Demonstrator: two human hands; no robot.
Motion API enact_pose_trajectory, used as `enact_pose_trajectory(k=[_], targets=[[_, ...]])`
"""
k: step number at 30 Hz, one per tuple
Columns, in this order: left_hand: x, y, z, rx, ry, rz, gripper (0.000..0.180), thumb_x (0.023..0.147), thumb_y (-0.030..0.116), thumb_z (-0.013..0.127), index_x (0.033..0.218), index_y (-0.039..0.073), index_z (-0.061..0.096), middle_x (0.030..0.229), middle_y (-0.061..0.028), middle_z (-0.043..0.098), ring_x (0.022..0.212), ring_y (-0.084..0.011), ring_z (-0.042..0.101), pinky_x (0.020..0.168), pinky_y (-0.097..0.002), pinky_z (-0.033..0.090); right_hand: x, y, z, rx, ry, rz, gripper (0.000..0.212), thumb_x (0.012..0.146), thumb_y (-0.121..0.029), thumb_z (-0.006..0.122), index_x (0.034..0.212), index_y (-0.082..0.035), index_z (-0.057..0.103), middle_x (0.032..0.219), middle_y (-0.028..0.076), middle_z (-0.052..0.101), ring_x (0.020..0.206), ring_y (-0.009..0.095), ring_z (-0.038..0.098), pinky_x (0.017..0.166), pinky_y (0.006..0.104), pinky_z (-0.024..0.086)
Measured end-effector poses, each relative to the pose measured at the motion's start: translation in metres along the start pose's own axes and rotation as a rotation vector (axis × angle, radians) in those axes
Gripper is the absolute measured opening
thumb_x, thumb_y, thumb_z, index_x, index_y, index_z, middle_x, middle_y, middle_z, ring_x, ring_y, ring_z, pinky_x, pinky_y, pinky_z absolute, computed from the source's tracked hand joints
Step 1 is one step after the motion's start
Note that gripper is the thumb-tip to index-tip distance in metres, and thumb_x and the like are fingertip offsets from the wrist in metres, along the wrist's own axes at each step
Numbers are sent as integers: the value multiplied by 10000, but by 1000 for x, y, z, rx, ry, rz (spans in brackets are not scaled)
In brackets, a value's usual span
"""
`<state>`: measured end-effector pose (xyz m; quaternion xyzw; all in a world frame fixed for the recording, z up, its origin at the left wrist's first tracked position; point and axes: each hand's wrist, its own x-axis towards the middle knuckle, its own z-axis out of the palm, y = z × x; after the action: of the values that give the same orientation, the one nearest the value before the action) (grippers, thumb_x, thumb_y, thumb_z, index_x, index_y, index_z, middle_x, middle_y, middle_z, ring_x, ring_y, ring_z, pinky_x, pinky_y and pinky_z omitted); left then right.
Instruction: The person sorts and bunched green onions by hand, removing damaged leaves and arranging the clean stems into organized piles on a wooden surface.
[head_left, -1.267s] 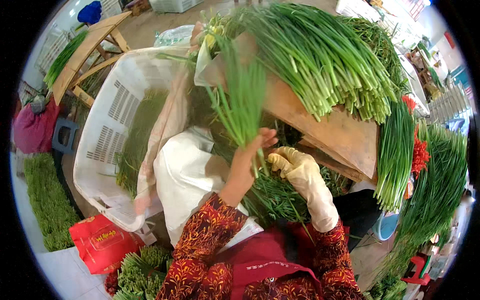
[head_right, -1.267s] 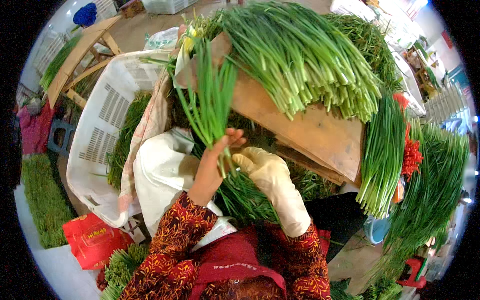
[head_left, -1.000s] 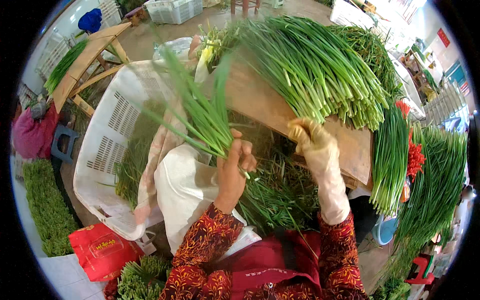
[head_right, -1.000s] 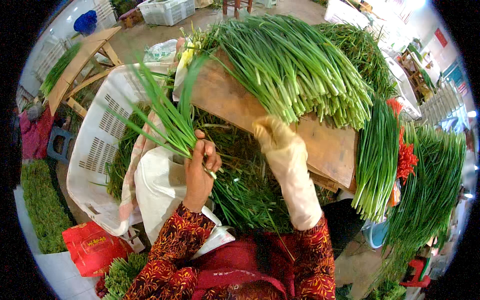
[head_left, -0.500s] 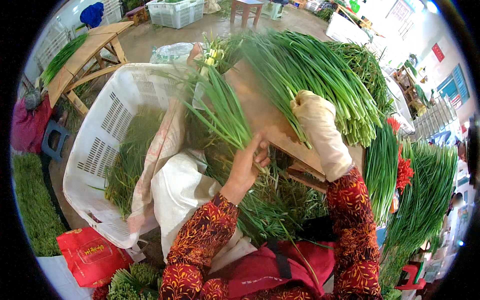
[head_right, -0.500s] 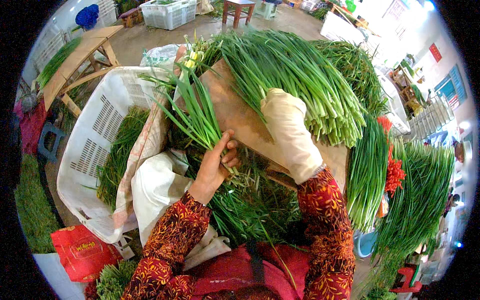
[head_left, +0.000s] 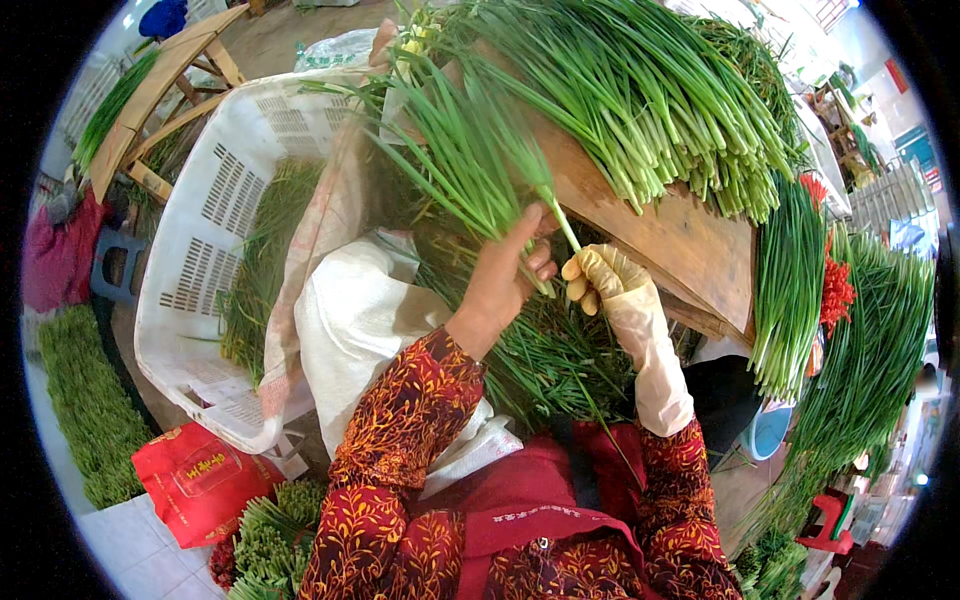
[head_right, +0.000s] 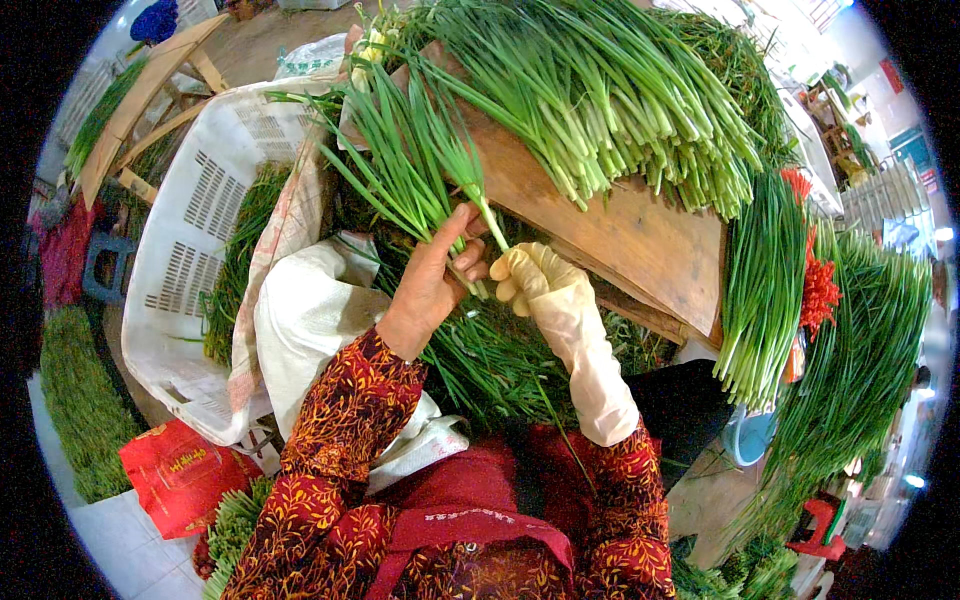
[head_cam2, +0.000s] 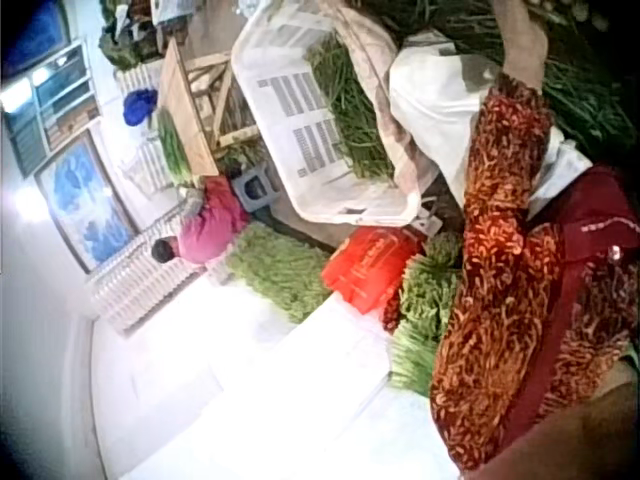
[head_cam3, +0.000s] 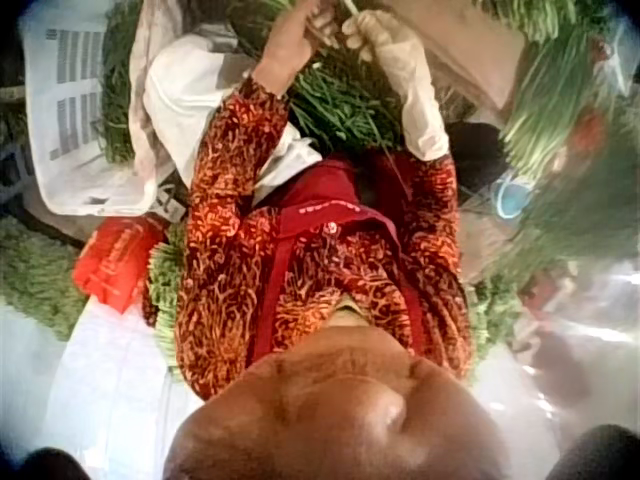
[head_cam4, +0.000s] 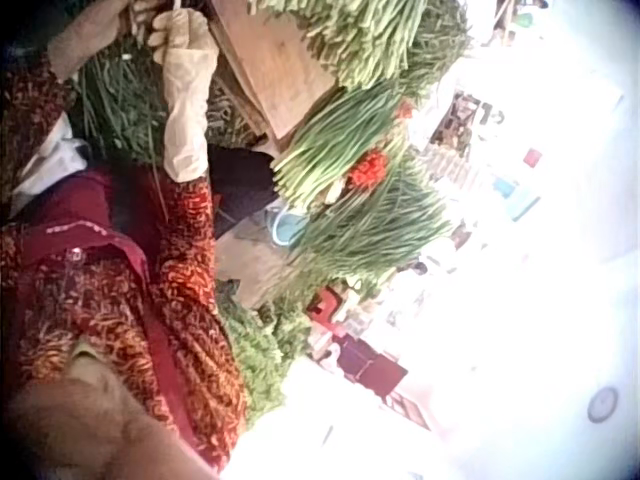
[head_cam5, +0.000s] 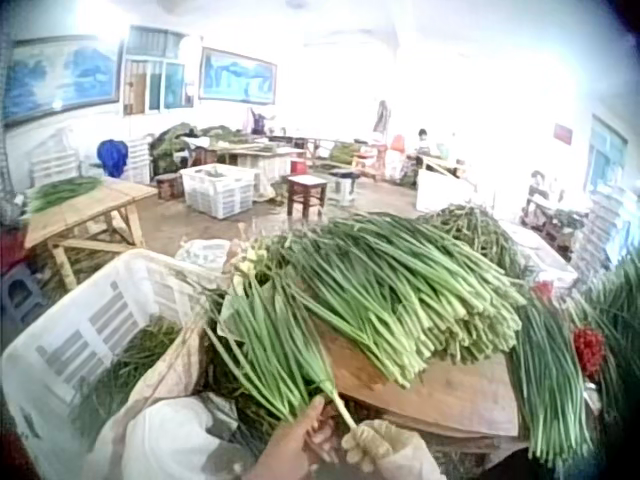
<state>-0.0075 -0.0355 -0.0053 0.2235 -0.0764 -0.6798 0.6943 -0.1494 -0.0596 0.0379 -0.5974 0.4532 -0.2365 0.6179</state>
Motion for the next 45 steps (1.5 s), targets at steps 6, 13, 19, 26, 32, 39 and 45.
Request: enact_pose_trajectory(k=[6, 13, 19, 26, 32, 39, 45], targets=[[1, -5, -6, 142, 40, 26, 213, 798, 203, 587, 929, 40, 543, 685, 43, 476, 495, -39, 349, 443, -197, 314, -5, 1, 1, -49, -27, 63, 274, 866, -287, 467, 810, -42, 576, 645, 4, 538, 524, 54, 428, 505, 166, 344], [-12, -4, -2, 231, 163, 6, 171, 775, 147, 601, 871, 62, 488, 595, 33, 393, 483, -70, 365, 423, -225, 314, 26, -20, 3, -502, 224, -368, 217, 758, -201, 593, 948, -98, 575, 842, 73, 584, 749, 192, 577, 671, 285, 448], [-16, -10, 2, 362, 201, 20, 145, 770, 144, 601, 835, 60, 503, 569, 17, 426, 454, -80, 383, 421, -230, 318, 50, -40, 11, -973, 57, -491, 192, 699, -205, 623, 859, -105, 585, 849, 85, 563, 745, 254, 564, 645, 350, 440], [-18, -7, 0, 337, 201, 10, 161, 795, 201, 575, 834, 63, 503, 568, 16, 438, 475, -84, 418, 424, -228, 321, 62, -38, 13, -686, 116, -372, 169, 724, -235, 626, 815, -92, 613, 689, 82, 587, 630, 210, 573, 572, 311, 440], [-21, -4, -6, 222, 166, 4, 189, 790, 221, 588, 898, 93, 499, 727, 21, 486, 529, -74, 412, 433, -219, 317, 34, -81, -5, 249, 30, -334, 212, 778, -192, 588, 871, -4, 560, 629, 12, 543, 483, 45, 444, 435, 141, 329], [-21, -4, 0, 165, 171, 1, 229, 776, 238, 608, 930, 112, 494, 812, 17, 506, 545, -63, 403, 440, -206, 318, -20, 2, -46, -1178, -167, 193, 325, 773, -346, 558, 914, -56, 602, 732, 65, 610, 574, 122, 546, 591, 241, 444], [-22, -1, -4, 292, 170, 66, 186, 780, 187, 595, 903, 88, 495, 720, 25, 473, 548, -57, 415, 417, -199, 323, 16, -31, -4, -397, 118, -155, 229, 755, -198, 587, 961, -98, 589, 783, 91, 579, 659, 159, 552, 634, 272, 441]])
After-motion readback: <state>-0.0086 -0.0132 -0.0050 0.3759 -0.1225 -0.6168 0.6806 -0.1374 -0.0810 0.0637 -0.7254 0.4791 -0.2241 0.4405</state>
